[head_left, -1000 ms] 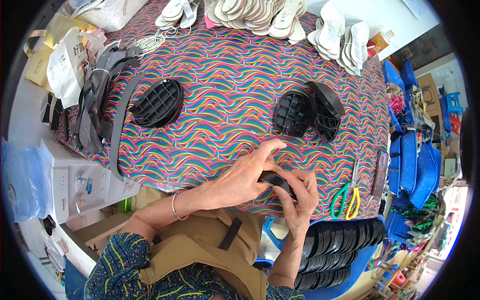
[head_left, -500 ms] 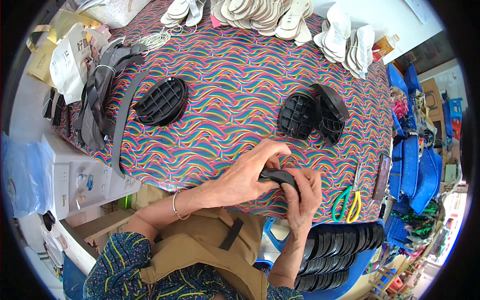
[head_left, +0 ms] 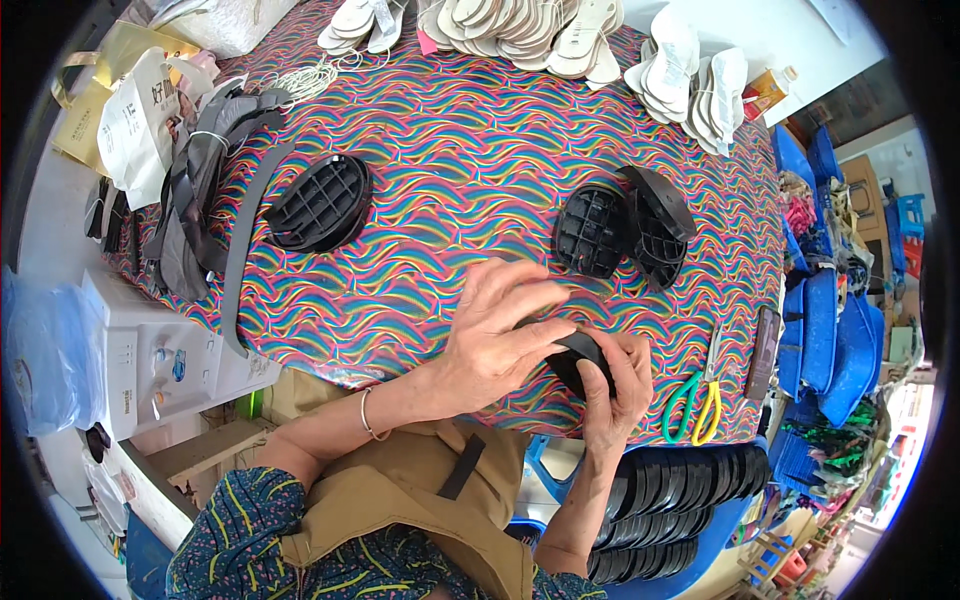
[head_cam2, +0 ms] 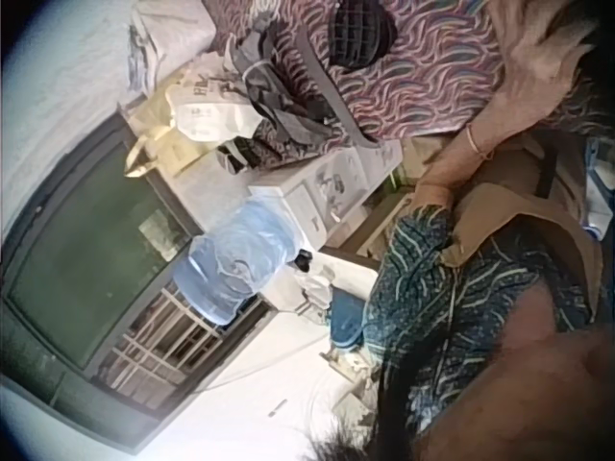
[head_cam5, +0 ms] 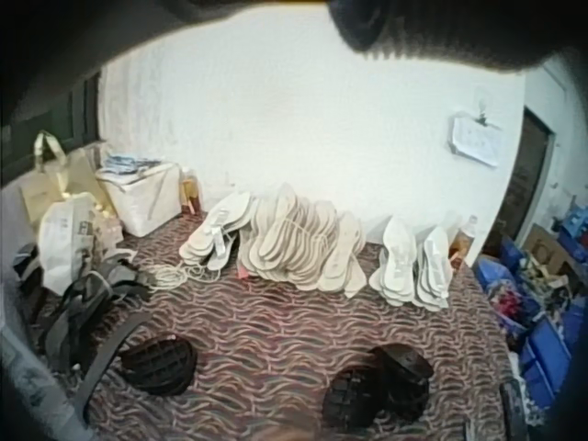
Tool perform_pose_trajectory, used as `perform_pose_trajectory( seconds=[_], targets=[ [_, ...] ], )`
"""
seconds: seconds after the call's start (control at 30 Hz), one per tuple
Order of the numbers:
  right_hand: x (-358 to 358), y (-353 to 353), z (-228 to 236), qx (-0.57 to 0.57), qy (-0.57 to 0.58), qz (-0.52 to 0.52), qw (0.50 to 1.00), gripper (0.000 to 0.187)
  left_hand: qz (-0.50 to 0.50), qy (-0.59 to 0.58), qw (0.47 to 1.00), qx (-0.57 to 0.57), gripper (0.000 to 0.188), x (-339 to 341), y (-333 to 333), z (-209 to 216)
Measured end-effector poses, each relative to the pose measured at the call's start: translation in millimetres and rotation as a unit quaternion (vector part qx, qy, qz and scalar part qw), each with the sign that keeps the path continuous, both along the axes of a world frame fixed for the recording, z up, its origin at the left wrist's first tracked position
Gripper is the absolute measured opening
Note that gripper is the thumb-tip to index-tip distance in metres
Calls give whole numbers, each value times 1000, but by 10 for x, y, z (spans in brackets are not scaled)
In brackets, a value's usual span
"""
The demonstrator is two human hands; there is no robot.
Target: The person assembles sandals by hand, inserting black straps into the slots of black plastic soles. They handle the components one at a time, pressing the straps into place and occasionally adjusting them. The workspace contains stacks of soles and straps, and the person works continuously on the assembly process.
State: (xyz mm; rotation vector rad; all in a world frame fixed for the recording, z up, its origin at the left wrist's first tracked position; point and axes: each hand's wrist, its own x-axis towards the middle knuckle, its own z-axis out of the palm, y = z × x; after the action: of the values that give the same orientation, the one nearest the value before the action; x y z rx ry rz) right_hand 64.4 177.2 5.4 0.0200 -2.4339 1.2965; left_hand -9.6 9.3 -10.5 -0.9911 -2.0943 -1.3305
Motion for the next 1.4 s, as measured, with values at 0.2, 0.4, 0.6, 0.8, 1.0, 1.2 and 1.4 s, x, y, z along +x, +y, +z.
perform_pose_trajectory(
  seconds=[0.2,0.4,0.6,0.8,1.0,1.2,1.4],
  targets=[
    [8,-26,-34,-11,11,-21,1000,26,4,37,999,-38,29,-35,10,-27],
    [11,-70,-70,-28,19,-62,998,24,35,87,995,-37,28,-68,43,-48],
    [106,-109,-145,-44,56,-114,991,25,21,53,998,-23,31,-42,14,-40],
    [123,-316,-302,-433,103,-197,873,30,-66,-295,940,156,52,286,163,36],
    [299,-470,-613,-475,0,-182,861,32,-85,-228,969,42,46,198,62,207],
    [262,-30,62,128,70,-128,981,32,-78,-54,968,-234,48,46,-91,258],
    [27,12,19,267,152,-21,951,39,-99,-26,959,-262,46,4,-32,260]
  ],
)
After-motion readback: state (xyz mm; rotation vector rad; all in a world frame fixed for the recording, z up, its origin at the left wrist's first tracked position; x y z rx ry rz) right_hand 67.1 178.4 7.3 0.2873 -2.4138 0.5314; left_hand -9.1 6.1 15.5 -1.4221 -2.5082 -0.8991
